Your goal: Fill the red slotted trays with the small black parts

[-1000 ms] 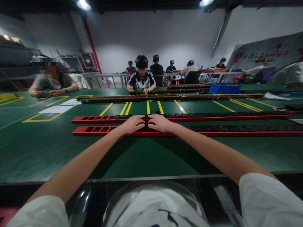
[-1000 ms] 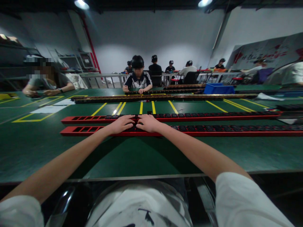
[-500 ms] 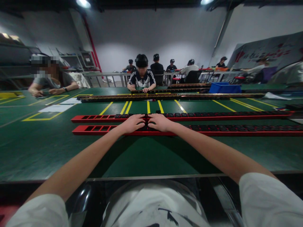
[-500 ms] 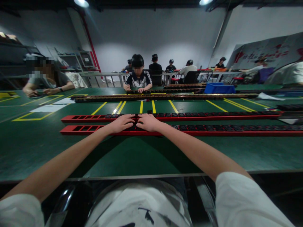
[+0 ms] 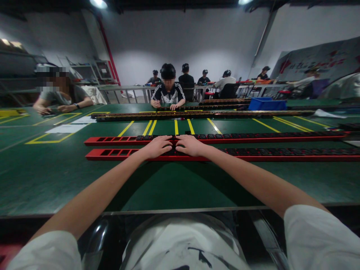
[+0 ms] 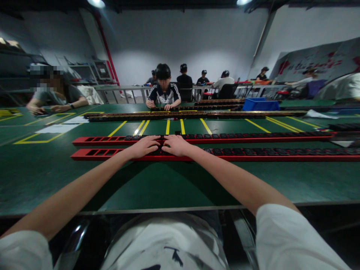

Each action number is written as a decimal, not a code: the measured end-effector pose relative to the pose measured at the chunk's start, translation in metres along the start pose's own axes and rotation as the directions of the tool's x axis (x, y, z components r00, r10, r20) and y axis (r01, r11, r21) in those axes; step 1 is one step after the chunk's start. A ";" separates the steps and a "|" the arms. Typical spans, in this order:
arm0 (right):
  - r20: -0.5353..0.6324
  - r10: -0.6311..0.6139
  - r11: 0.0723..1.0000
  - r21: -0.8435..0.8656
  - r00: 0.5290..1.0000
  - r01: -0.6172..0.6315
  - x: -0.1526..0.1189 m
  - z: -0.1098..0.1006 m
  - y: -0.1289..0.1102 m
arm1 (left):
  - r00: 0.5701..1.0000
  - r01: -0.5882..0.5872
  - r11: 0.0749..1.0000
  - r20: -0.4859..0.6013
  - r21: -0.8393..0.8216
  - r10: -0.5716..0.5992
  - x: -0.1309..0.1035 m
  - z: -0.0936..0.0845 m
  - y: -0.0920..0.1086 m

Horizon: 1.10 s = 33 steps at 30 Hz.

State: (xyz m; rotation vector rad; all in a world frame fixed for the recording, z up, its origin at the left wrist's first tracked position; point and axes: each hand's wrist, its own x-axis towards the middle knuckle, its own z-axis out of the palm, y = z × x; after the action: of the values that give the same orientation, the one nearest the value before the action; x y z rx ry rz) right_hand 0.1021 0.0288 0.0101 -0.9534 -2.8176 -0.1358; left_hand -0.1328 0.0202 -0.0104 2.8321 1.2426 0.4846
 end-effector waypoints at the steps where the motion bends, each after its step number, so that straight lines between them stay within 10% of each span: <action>1: 0.000 0.001 1.000 -0.001 1.000 -0.001 0.000 0.000 0.000 | 1.000 0.000 1.000 0.003 0.001 0.000 0.000 0.000 0.000; 33: -0.018 -0.008 1.000 0.008 1.000 0.008 0.002 0.004 0.003 | 1.000 -0.009 1.000 0.019 0.029 0.008 0.000 -0.002 0.002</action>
State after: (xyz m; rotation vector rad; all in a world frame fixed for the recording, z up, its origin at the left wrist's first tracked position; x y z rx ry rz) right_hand 0.1023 0.0330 0.0063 -0.9343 -2.8039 -0.1335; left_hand -0.1321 0.0191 -0.0084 2.8599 1.2451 0.4433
